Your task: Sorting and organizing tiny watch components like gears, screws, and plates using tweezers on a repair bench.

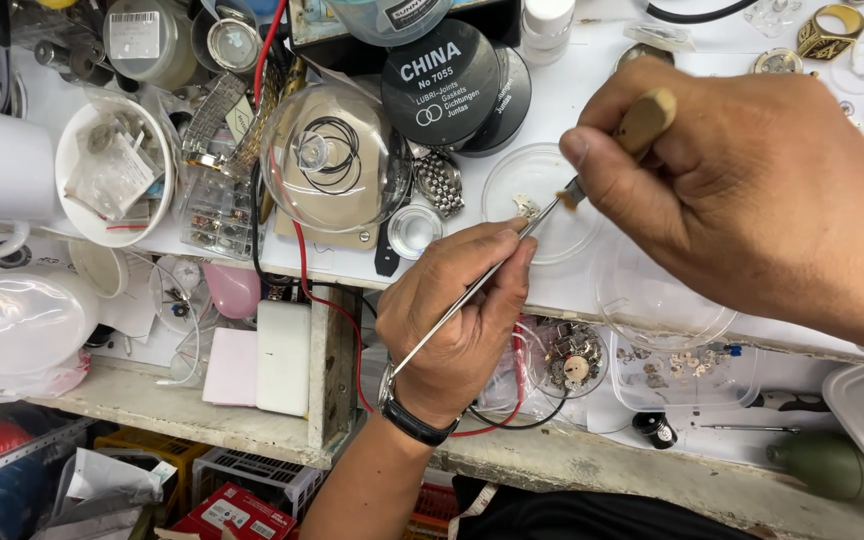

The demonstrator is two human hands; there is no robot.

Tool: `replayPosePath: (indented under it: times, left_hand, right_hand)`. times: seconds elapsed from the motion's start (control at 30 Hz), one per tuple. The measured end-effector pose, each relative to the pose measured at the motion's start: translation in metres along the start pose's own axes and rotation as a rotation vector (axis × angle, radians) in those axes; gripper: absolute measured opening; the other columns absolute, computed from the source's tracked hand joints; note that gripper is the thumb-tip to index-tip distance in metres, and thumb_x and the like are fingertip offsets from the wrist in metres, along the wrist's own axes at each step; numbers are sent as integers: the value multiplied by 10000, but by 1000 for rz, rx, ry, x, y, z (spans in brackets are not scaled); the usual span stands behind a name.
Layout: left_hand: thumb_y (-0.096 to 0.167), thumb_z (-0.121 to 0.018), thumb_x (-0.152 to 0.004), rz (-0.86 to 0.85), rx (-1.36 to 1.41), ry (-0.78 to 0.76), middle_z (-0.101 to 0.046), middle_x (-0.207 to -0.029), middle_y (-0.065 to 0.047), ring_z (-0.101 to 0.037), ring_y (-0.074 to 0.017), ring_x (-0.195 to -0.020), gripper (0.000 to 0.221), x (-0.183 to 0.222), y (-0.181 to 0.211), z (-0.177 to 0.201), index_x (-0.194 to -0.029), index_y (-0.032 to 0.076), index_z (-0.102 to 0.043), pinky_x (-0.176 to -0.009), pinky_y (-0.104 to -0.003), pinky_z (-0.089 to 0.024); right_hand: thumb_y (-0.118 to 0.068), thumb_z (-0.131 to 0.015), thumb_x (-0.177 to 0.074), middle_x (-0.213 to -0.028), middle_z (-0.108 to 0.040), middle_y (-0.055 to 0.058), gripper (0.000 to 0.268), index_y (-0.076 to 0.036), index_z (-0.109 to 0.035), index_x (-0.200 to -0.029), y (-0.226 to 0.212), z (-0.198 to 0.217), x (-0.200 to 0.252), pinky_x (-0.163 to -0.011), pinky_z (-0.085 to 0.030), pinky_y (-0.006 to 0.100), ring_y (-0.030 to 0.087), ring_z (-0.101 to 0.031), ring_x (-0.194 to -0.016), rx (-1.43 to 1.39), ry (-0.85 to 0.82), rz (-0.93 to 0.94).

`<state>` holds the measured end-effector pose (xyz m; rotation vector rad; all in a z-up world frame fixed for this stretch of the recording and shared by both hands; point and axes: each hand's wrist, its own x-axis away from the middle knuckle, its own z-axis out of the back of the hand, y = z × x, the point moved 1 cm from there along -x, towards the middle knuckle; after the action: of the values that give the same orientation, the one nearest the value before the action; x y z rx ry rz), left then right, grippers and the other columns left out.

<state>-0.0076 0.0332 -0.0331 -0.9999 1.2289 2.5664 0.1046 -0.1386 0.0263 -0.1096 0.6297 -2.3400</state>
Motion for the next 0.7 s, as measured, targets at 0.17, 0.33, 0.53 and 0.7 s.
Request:
replayPosePath:
  times: [0.17,0.33,0.53,0.7]
  left_hand:
    - [38,-796,-943,6,-20,-7,-777,-1035,-125,-807,-223,-921,189,1,0,0,-1058,47,-647,-825,-297,-666]
    - [51,-793,-945,7,-10,-10,-778,-1037,-146,-812,-235,-931,210,-1,2,2,-1084,37,-637,-831,-297,-673]
    - [51,-789,-945,14,-17,-10,-780,-1031,-144,-813,-236,-927,196,-2,3,2,-1076,37,-644,-839,-295,-670]
    - [47,-788,-947,23,-33,-12,-781,-1030,-133,-812,-224,-915,182,-2,2,0,-1071,40,-656,-821,-282,-666]
  right_hand:
    - [-275,-612,-1134,-652,-643,-46,136,-150,-631,-1084,4,-2,1,-621,-466,446,275,-638,-648,33,-11,-33]
    - [-230,-630,-1173,-704,-683,-73,176,-155,-694,-1028,-4,9,0,-634,-433,368,194,-626,-620,-55,75,-108]
    - [-239,-643,-1167,-640,-645,-74,147,-174,-701,-1049,-3,9,1,-618,-408,355,180,-601,-599,-73,72,-141]
    - [-241,-614,-1144,-645,-599,-46,138,-167,-703,-1068,1,3,2,-591,-435,400,208,-587,-586,-42,45,32]
